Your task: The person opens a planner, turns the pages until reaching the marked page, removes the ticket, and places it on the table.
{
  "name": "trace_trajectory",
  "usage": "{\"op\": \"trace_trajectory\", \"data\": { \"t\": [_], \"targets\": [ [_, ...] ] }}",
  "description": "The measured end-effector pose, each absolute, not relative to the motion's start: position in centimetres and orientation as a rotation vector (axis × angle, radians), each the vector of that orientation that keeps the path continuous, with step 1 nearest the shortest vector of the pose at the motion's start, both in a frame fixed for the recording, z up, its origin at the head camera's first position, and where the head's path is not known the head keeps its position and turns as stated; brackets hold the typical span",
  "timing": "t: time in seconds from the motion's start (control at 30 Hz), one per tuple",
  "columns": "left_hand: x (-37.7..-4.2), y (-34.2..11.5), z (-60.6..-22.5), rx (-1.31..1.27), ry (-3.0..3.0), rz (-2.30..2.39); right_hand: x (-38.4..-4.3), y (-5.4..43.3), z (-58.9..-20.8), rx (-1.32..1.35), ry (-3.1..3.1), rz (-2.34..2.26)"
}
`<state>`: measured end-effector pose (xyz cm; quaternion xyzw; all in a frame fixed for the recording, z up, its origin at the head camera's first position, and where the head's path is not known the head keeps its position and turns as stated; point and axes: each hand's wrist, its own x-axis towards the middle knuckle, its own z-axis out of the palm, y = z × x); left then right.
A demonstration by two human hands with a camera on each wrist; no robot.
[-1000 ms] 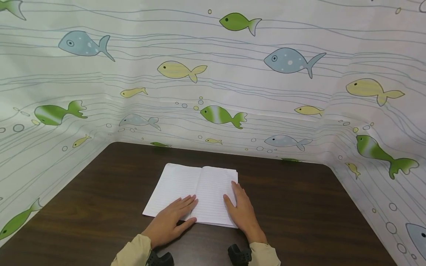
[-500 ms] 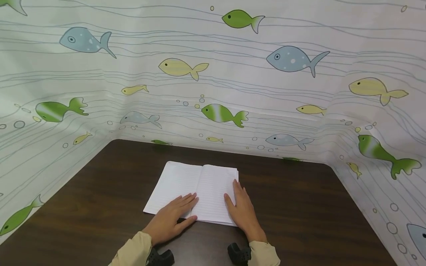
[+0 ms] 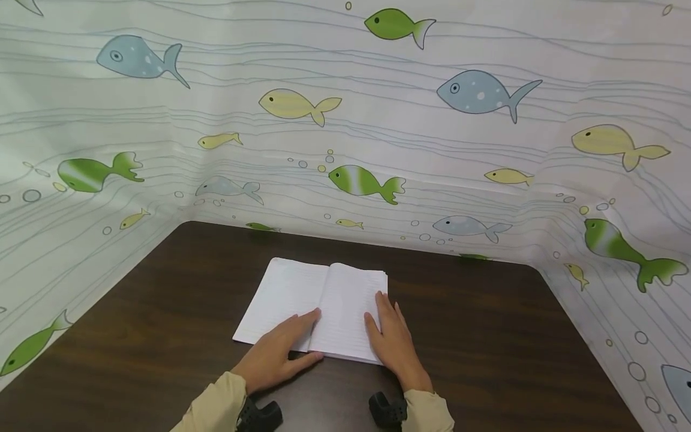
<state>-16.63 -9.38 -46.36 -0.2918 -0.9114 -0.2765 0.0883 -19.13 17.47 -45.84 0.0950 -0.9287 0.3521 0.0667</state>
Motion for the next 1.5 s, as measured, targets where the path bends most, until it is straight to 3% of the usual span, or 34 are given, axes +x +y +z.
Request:
{"op": "trace_trajectory", "data": {
  "t": [0.97, 1.5],
  "targets": [
    [-16.63, -9.33, -46.21, -0.755, -2.775, -0.888, -19.22, 17.34, -45.61, 0.429, -2.821, 1.046],
    [-16.52, -9.33, -46.45, -0.779, -2.715, -0.872, -18.92, 17.22, -45.69, 0.132, -2.755, 1.210]
  ]
}}
